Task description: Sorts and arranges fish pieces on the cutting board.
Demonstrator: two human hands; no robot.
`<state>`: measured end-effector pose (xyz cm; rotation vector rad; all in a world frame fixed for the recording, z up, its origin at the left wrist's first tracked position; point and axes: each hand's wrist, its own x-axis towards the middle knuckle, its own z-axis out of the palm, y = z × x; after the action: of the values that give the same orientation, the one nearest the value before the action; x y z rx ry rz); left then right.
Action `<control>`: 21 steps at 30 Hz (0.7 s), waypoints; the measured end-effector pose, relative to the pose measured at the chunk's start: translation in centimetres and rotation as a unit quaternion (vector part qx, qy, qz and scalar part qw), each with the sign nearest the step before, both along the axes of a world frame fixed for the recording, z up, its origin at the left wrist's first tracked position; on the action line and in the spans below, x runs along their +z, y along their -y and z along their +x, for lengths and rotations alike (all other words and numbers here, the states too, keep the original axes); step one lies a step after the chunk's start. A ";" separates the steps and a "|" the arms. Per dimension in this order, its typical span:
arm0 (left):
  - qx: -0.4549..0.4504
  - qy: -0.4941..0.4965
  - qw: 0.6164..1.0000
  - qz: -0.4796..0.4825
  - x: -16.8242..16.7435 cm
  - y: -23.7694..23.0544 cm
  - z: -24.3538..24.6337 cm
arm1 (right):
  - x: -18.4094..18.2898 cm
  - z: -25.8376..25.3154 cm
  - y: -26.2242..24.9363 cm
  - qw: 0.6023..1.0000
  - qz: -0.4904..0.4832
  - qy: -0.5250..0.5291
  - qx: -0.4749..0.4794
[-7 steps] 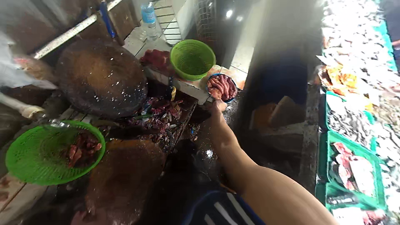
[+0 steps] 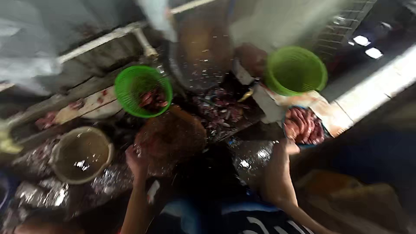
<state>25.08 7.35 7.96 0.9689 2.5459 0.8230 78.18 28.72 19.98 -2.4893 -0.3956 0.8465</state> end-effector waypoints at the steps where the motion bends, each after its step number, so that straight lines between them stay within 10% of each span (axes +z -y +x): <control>1: 0.012 0.006 1.000 -0.005 -0.2 0.4 -0.1 | -5.0 -0.3 1.9 0.994 0.072 0.086 -0.019; 6: 0.041 0.026 0.999 0.000 -1.3 1.5 -0.2 | -11.8 -1.7 7.4 0.965 0.244 -0.050 -0.077; 12: -0.018 0.095 0.994 0.049 -1.2 -0.7 1.1 | -12.8 -9.4 10.0 0.943 0.201 -0.147 0.222; 21: 0.022 0.390 0.920 0.027 -1.7 -0.9 0.6 | -12.6 -27.9 4.6 0.703 -0.002 -0.070 0.708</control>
<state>25.70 8.27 6.30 0.4487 1.8588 1.0358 50.33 24.07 7.39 -1.6633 -2.3511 1.4543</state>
